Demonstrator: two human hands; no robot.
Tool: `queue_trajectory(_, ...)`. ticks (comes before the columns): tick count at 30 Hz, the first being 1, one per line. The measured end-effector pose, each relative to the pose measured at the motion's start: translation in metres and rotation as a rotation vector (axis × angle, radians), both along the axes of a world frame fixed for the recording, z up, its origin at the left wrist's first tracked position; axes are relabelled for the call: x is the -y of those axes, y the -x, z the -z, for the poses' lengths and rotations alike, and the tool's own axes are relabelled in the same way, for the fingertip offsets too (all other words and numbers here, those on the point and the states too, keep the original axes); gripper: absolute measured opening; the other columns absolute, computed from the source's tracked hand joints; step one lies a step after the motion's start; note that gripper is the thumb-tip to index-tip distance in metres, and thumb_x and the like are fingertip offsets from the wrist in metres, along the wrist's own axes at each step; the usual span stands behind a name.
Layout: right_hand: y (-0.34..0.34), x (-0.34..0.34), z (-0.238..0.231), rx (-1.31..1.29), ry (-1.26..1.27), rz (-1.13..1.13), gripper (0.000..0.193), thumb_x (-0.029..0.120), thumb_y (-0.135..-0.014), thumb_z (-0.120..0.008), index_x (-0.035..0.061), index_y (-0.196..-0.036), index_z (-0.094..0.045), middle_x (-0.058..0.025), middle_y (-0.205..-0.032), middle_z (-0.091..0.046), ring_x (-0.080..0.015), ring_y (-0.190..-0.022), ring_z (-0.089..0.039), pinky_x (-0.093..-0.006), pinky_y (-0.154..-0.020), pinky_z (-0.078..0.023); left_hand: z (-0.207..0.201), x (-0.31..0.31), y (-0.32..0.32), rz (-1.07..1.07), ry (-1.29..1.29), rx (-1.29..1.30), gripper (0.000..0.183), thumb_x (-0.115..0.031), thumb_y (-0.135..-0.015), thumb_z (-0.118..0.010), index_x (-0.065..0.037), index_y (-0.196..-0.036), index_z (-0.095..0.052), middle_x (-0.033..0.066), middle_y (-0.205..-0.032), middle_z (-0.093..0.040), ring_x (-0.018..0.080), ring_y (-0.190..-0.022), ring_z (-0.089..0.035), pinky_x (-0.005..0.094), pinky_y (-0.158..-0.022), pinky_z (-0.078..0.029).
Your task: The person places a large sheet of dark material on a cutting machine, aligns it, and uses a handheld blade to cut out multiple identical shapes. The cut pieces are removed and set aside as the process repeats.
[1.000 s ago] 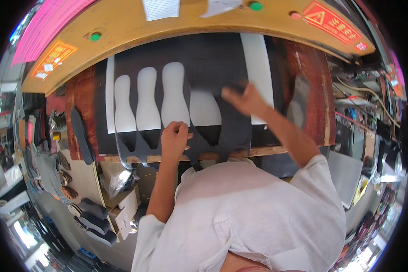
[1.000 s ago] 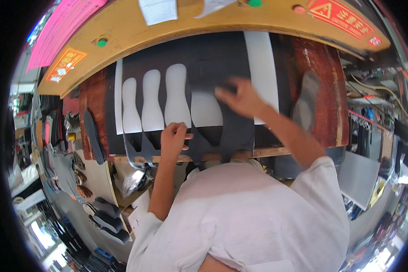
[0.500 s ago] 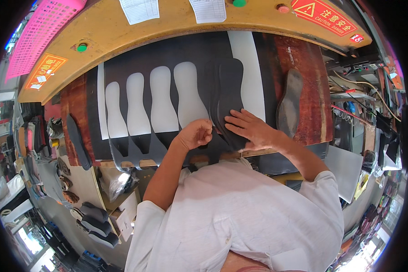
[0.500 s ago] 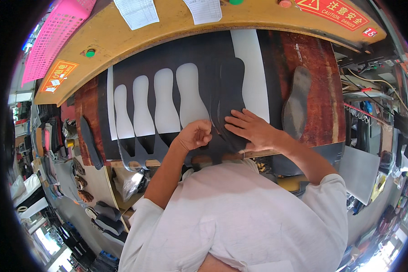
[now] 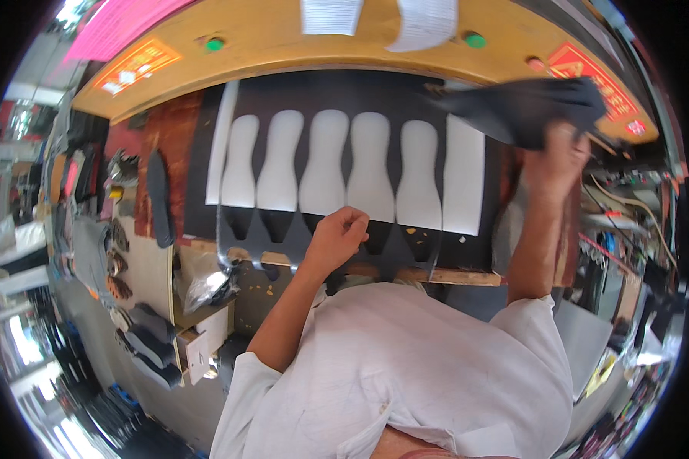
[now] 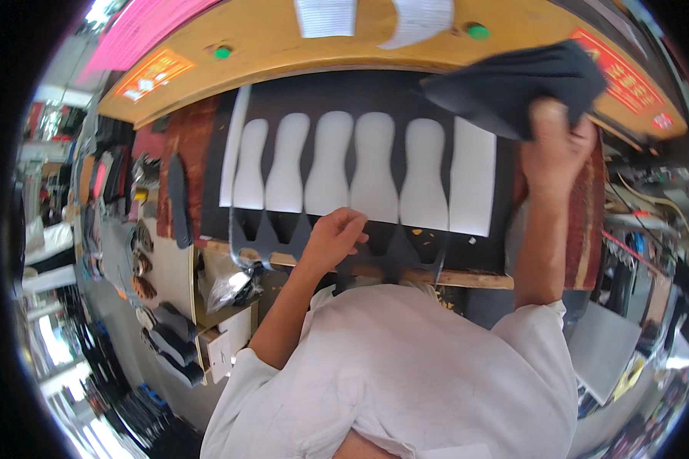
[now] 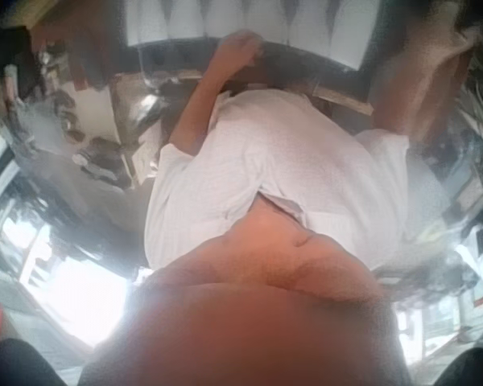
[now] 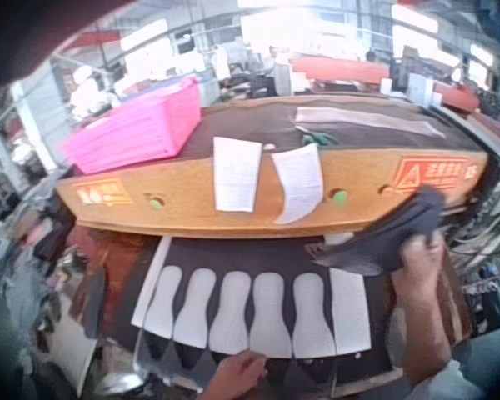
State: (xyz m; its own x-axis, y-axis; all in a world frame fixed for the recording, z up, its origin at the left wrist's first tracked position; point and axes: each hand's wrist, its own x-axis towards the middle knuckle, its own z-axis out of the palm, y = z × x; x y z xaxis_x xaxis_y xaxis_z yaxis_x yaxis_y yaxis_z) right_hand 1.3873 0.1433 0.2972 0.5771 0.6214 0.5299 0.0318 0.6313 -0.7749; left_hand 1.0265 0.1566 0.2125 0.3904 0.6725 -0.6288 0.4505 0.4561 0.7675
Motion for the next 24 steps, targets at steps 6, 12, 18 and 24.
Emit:
queue_trajectory(6,0.096,-0.029,-0.035,-0.085,-0.026,-0.29,0.045,0.039,-0.106,-0.065,0.0006,-0.128,-0.063,-0.0114,-0.11,-0.069,-0.0265,-0.099,-0.066,-0.0416,-0.087,-0.057,-0.081,-0.025,0.064,-0.041,-1.006,0.01,0.082,-0.026,-0.084,-0.09,-0.001,-0.153,-0.054,0.0212,-0.152,-0.059,0.0341,-0.139,-0.06,0.0421,-0.118,-0.047)
queue_trajectory(12,0.268,-0.078,-0.006,-0.568,-0.06,-0.995,0.052,0.05,-0.113,-0.047,0.004,-0.134,-0.057,-0.0102,-0.098,-0.063,-0.0222,-0.079,-0.056,-0.0368,-0.065,-0.048,-0.121,-0.058,0.154,0.475,-0.336,0.4,0.102,-0.028,-0.077,-0.092,-0.001,-0.161,-0.041,0.0229,-0.149,-0.059,0.0333,-0.14,-0.058,0.0399,-0.114,-0.047)
queue_trajectory(18,0.407,-0.127,0.003,-0.37,0.209,-0.738,0.072,0.061,-0.108,-0.051,0.006,-0.155,-0.045,-0.0095,-0.108,-0.063,-0.0227,-0.092,-0.061,-0.0391,-0.078,-0.054,-0.074,-0.069,0.267,0.269,-0.239,0.476,0.109,-0.033,-0.081,-0.086,0.0,-0.167,-0.028,0.0242,-0.138,-0.063,0.0337,-0.127,-0.064,0.0391,-0.108,-0.049)
queue_trajectory(24,0.506,-0.183,-0.01,-0.165,0.301,-0.634,0.042,0.019,-0.097,-0.069,0.004,-0.136,-0.064,-0.0088,-0.107,-0.059,-0.0242,-0.097,-0.061,-0.049,-0.095,-0.054,-0.045,-0.107,0.358,0.106,-0.593,0.219,0.119,-0.031,-0.076,-0.091,-0.003,-0.17,-0.024,0.0301,-0.139,-0.058,0.0464,-0.129,-0.06,0.049,-0.112,-0.047)
